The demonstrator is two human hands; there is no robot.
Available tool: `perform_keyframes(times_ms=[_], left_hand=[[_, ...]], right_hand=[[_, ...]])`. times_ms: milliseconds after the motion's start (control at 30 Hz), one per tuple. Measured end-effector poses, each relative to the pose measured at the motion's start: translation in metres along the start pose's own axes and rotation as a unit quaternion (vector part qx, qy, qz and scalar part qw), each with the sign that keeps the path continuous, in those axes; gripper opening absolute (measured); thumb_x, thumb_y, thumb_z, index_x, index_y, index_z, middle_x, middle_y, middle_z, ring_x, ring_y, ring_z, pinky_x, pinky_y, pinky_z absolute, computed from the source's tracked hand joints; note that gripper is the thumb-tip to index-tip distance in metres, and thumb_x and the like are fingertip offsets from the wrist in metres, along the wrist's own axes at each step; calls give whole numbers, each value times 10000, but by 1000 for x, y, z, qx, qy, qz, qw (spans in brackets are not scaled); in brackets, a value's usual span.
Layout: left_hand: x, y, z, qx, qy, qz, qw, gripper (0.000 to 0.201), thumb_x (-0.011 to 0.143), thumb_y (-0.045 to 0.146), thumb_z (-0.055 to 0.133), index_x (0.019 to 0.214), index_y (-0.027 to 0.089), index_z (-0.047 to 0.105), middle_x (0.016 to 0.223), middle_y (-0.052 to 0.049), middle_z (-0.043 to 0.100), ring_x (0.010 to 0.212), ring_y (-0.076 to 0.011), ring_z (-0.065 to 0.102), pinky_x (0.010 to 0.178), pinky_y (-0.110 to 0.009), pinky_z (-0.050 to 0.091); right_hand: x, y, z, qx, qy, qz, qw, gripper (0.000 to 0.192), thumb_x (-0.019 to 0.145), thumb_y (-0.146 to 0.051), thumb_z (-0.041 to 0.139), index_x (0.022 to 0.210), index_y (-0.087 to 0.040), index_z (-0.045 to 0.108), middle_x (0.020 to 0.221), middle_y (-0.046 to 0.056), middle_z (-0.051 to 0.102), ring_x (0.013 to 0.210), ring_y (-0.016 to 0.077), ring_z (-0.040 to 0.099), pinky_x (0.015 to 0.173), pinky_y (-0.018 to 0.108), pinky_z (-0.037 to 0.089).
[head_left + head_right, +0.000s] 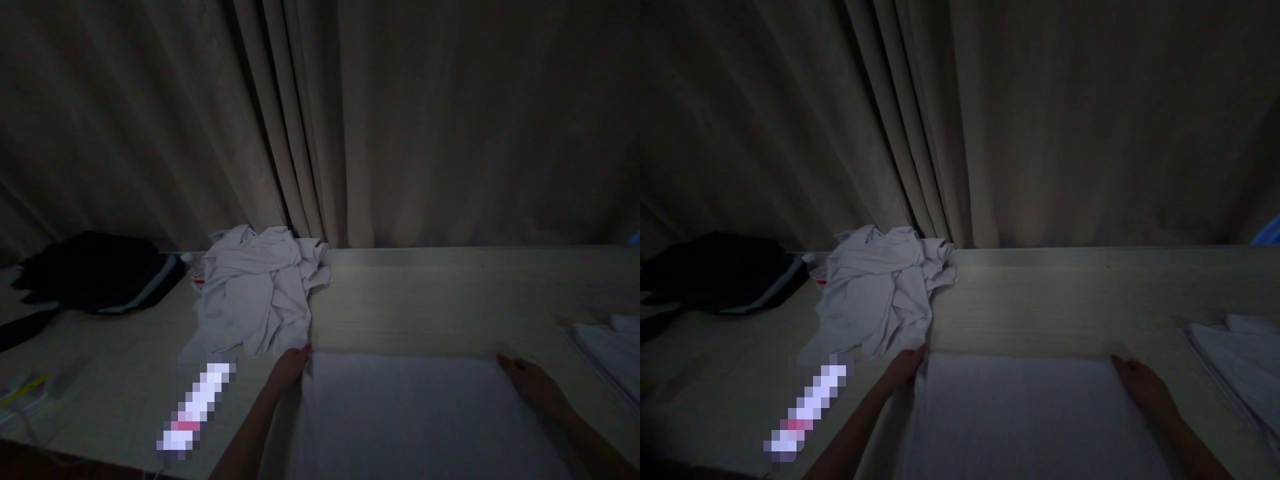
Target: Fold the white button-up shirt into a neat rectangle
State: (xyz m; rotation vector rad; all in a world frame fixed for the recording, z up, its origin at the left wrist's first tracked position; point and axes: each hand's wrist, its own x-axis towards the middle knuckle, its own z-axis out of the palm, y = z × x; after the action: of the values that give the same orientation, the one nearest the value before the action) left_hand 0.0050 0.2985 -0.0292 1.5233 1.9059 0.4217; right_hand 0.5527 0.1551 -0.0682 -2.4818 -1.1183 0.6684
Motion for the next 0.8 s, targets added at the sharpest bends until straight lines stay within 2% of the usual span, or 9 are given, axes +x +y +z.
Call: perform_keyframes(times_ms=[67, 133, 233, 333, 500, 667, 800], left_hand=[[-4, 6, 13, 13, -29, 5, 999, 510, 722, 641, 483, 518, 181, 569, 536, -57, 627, 678, -245, 634, 625, -315, 390], [-4, 8, 19, 22, -37, 7, 999, 460, 734, 581, 519, 509, 182, 551, 503, -22, 584, 655, -222, 617, 601, -305, 371], [-1, 5, 18, 24, -46, 11, 999, 369, 766, 430, 582, 507, 176, 515, 462, 54, 488, 560, -135, 542, 571, -269, 364], [0, -1, 12, 11, -43, 8, 999, 371, 798, 377, 588, 511, 170, 478, 456, 90, 422, 499, -86, 466, 560, -246, 381], [0, -5, 11, -46, -16, -5, 999, 342, 840, 407, 530, 598, 167, 506, 501, 85, 467, 470, -73, 456, 514, -232, 387], [3, 1, 15, -88, 9, -7, 996, 305, 874, 403, 431, 710, 170, 541, 567, 55, 550, 493, -87, 508, 532, -247, 420], [9, 8, -2, -66, 95, 14, 993, 287, 843, 393, 389, 716, 184, 540, 654, 4, 601, 654, -142, 573, 610, -264, 402]], right_hand=[[0, 0, -1, -3, 5, 0, 1000, 516, 783, -596, 313, 779, -176, 613, 936, 164, 671, 855, 301, 625, 779, 408, 445], [0, 1, -3, -9, 3, -10, 1000, 492, 782, -575, 323, 773, -180, 617, 931, 158, 673, 854, 299, 628, 774, 406, 446], [0, 4, -5, -1, 3, -17, 1000, 484, 773, -576, 338, 756, -187, 626, 903, 151, 682, 848, 301, 633, 757, 404, 454], [1, 7, -5, 19, 6, -14, 1000, 480, 766, -571, 348, 757, -188, 638, 888, 149, 692, 855, 306, 634, 750, 404, 461], [3, 10, -5, 13, 23, -26, 999, 474, 761, -567, 366, 751, -181, 642, 882, 157, 695, 846, 315, 635, 737, 408, 466], [6, 15, -6, 27, 17, -22, 999, 481, 747, -551, 375, 806, -170, 660, 943, 162, 689, 895, 317, 627, 776, 411, 460], [6, 15, -6, 22, 7, -14, 1000, 477, 753, -558, 371, 798, -177, 656, 910, 151, 688, 882, 314, 625, 778, 414, 453]])
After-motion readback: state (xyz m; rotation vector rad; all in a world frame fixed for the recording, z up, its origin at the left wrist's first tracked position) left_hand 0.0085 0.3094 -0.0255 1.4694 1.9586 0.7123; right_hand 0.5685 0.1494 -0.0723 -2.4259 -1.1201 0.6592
